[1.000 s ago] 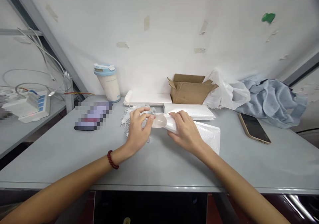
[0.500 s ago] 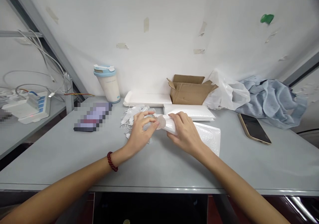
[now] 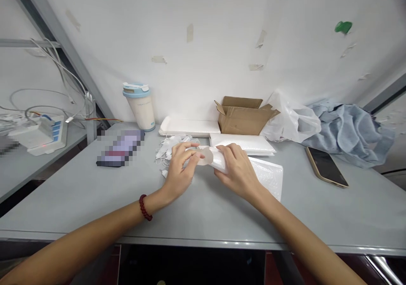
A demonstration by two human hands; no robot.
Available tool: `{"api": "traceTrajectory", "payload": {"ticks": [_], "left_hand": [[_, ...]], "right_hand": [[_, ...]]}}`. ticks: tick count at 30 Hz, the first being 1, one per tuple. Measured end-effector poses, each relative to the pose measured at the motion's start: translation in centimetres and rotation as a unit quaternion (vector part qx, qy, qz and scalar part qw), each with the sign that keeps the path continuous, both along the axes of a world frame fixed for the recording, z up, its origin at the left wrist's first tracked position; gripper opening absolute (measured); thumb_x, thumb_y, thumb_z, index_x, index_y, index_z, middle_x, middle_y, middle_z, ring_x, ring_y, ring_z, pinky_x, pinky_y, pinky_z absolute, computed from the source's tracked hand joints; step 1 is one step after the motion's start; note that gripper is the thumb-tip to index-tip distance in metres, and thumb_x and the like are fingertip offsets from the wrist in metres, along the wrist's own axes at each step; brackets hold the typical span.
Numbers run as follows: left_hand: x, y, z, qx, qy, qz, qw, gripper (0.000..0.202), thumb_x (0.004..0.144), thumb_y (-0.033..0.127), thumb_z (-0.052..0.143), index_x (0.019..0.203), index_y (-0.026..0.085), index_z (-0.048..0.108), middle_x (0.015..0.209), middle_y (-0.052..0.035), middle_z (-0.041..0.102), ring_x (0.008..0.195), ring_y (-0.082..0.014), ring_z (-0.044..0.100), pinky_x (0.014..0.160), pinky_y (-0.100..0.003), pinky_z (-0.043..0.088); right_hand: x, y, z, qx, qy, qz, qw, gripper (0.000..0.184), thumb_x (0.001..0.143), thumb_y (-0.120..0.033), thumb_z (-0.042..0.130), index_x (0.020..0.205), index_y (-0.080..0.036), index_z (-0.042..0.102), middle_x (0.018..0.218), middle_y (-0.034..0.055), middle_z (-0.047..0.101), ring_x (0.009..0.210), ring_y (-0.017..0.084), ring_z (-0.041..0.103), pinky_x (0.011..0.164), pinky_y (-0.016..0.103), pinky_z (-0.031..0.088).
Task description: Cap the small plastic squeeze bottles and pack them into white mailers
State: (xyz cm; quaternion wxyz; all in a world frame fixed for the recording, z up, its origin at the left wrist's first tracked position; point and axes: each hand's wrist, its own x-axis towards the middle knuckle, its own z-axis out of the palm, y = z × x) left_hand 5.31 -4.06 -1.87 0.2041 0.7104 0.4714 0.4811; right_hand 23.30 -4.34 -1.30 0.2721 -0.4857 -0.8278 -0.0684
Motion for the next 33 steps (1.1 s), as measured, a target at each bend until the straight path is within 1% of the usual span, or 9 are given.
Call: {"api": "traceTrajectory", "payload": {"ticks": [3, 10, 13, 15, 18, 21, 26, 29, 33], "left_hand": [[-0.1, 0.3, -0.2, -0.012, 0.012, 0.001, 1.000, 0.029, 0.090, 0.032, 0.043, 0.086, 0.024, 0.070, 0.112, -0.0046, 0.057, 0.116, -0.0236, 0.039, 0.104, -0.044, 0.029], [0.4, 0.1, -1.0, -0.017, 0.031, -0.102, 0.994, 0.041, 0.095, 0.035, 0.028, 0.098, 0.022, 0.067, 0.113, -0.0068, 0.056, 0.125, -0.0210, 0.032, 0.107, -0.039, 0.028], [-0.4, 0.9, 0.0, -0.017, 0.036, -0.089, 0.995, 0.043, 0.095, 0.038, 0.030, 0.095, 0.022, 0.069, 0.122, -0.0061, 0.055, 0.125, -0.0223, 0.034, 0.108, -0.040, 0.026], [-1.4, 1.7, 1.3, -0.020, 0.048, -0.084, 0.995, 0.041, 0.093, 0.041, 0.034, 0.089, 0.022, 0.070, 0.115, -0.0060, 0.060, 0.118, -0.0237, 0.042, 0.104, -0.041, 0.031], [-3.2, 2.5, 3.2, -0.065, 0.052, -0.081, 0.993, 0.038, 0.092, 0.041, 0.033, 0.099, 0.022, 0.066, 0.099, -0.0051, 0.066, 0.094, -0.0209, 0.058, 0.083, -0.034, 0.046], [-4.6, 2.3, 4.0, -0.101, 0.171, -0.147, 0.969, 0.030, 0.083, 0.035, 0.050, 0.109, 0.025, 0.060, 0.094, -0.0029, 0.067, 0.080, -0.0197, 0.061, 0.067, -0.028, 0.047], [-5.0, 1.5, 1.9, -0.090, 0.326, -0.236, 0.911, 0.024, 0.070, 0.016, 0.054, 0.091, 0.022, 0.064, 0.092, -0.0037, 0.066, 0.085, -0.0222, 0.060, 0.071, -0.029, 0.045], [-4.6, 1.3, 1.7, -0.070, 0.310, -0.251, 0.914, 0.023, 0.070, 0.014, 0.051, 0.087, 0.022, 0.064, 0.086, -0.0034, 0.065, 0.079, -0.0207, 0.059, 0.067, -0.028, 0.045], [-4.4, 1.2, 4.1, -0.072, 0.183, -0.215, 0.957, 0.019, 0.077, 0.026, 0.054, 0.095, 0.023, 0.061, 0.082, -0.0016, 0.064, 0.067, -0.0162, 0.059, 0.059, -0.027, 0.047]], "right_hand": [[0.1, 0.0, 0.1, 0.005, 0.002, -0.002, 1.000, 0.043, 0.070, -0.019, 0.053, 0.112, -0.012, 0.048, 0.096, 0.0128, 0.051, 0.088, 0.027, 0.047, 0.071, 0.037, 0.041], [-0.2, -0.1, -0.1, 0.004, -0.003, 0.013, 1.000, 0.043, 0.069, -0.017, 0.052, 0.111, -0.013, 0.047, 0.098, 0.0132, 0.051, 0.087, 0.027, 0.048, 0.071, 0.038, 0.041], [-0.2, -0.1, 0.0, 0.008, -0.005, 0.010, 1.000, 0.044, 0.069, -0.018, 0.053, 0.112, -0.013, 0.047, 0.098, 0.0134, 0.051, 0.087, 0.027, 0.047, 0.070, 0.038, 0.041], [0.1, 0.0, 0.1, 0.015, 0.001, 0.000, 1.000, 0.043, 0.070, -0.019, 0.053, 0.113, -0.014, 0.047, 0.097, 0.0130, 0.051, 0.087, 0.028, 0.047, 0.069, 0.038, 0.041], [0.8, 0.4, 0.3, 0.025, 0.012, -0.017, 0.999, 0.044, 0.072, -0.020, 0.054, 0.115, -0.016, 0.046, 0.096, 0.0128, 0.051, 0.088, 0.029, 0.048, 0.069, 0.038, 0.041], [1.3, 0.7, 0.3, 0.029, 0.017, -0.032, 0.999, 0.044, 0.073, -0.023, 0.054, 0.116, -0.015, 0.045, 0.097, 0.0130, 0.051, 0.090, 0.030, 0.048, 0.071, 0.039, 0.041], [1.5, 1.0, 0.0, 0.013, 0.012, -0.037, 0.999, 0.044, 0.073, -0.025, 0.055, 0.115, -0.015, 0.046, 0.097, 0.0126, 0.051, 0.090, 0.029, 0.048, 0.072, 0.039, 0.041], [1.4, 1.1, -0.1, 0.008, 0.007, -0.034, 0.999, 0.043, 0.074, -0.025, 0.054, 0.115, -0.017, 0.045, 0.096, 0.0119, 0.051, 0.090, 0.029, 0.048, 0.070, 0.039, 0.041], [1.4, 1.2, -0.2, 0.010, 0.011, -0.033, 0.999, 0.044, 0.074, -0.025, 0.054, 0.116, -0.018, 0.044, 0.096, 0.0112, 0.052, 0.090, 0.029, 0.048, 0.071, 0.039, 0.041]]}}
